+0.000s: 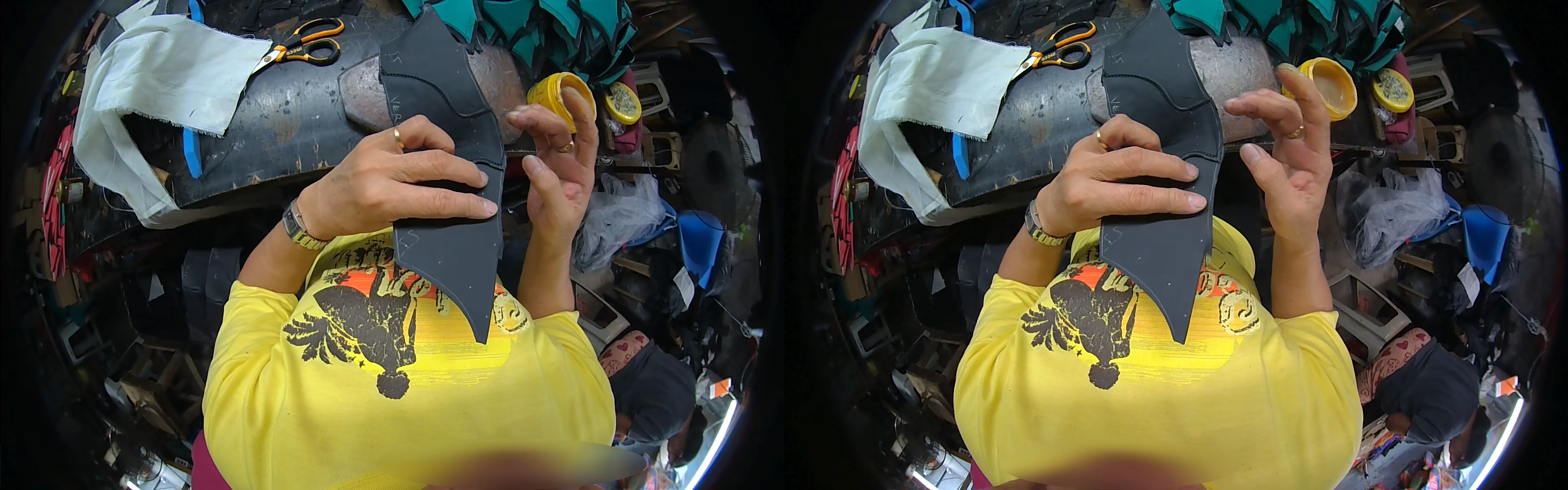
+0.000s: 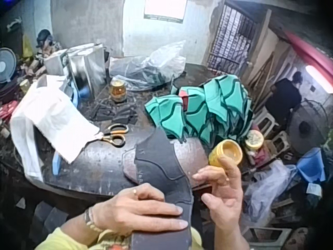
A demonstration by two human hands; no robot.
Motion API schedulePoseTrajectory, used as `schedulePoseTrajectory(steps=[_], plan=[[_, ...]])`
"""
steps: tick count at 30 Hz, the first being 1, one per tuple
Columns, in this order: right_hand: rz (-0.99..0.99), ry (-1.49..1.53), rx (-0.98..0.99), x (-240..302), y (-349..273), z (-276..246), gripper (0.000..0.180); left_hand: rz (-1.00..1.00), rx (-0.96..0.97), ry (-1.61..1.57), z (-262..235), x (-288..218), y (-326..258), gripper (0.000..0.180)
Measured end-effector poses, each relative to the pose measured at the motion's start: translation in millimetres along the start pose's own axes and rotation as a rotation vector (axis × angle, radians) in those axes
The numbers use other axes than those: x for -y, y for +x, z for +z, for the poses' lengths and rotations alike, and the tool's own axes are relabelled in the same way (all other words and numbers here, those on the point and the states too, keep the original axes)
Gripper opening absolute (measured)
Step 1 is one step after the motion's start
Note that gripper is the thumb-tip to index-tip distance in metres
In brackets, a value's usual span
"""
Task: The person repeatedly picks up green fabric pieces with black trim, aligns their edges, and places them on a workbench. They handle the pieces one at a time, occasionally flipping them over, and briefly open a yellow container before continuing the assembly.
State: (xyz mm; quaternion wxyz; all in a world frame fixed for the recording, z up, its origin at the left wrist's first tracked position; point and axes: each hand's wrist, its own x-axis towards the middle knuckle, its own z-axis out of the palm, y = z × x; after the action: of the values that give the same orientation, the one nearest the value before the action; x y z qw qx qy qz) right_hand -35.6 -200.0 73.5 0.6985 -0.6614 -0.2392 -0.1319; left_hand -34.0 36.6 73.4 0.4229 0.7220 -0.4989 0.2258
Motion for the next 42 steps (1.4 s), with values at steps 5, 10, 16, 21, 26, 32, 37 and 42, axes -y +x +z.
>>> schedulePoseTrajectory(steps=[5,10,16,21,26,32,37,42], plan=[[-0.054,-0.115,0.144,1,5,-1,0.074,-0.005,0.023,-0.022,2,0,-1,0.039],[-0.041,-0.209,0.346,11,6,-5,0.061,-0.008,0.045,-0.002,4,1,-3,0.040],[-0.148,-0.363,0.245,8,7,-9,0.058,-0.017,0.037,0.011,6,2,-5,0.040],[-0.132,-0.338,0.219,1,4,-14,0.061,0.003,0.018,0.017,7,4,-4,0.040],[-0.093,-0.293,0.187,-3,0,-13,0.061,-0.006,-0.001,0.028,7,4,-4,0.040],[-0.174,-0.304,0.195,-3,-1,-9,0.061,-0.063,-0.043,-0.010,7,2,-5,0.042],[-0.123,-0.196,0.116,-5,-2,-6,0.059,-0.052,-0.022,-0.019,6,3,-7,0.045],[-0.137,-0.201,0.140,-5,-2,-7,0.055,-0.080,-0.034,-0.018,8,3,-10,0.042]])
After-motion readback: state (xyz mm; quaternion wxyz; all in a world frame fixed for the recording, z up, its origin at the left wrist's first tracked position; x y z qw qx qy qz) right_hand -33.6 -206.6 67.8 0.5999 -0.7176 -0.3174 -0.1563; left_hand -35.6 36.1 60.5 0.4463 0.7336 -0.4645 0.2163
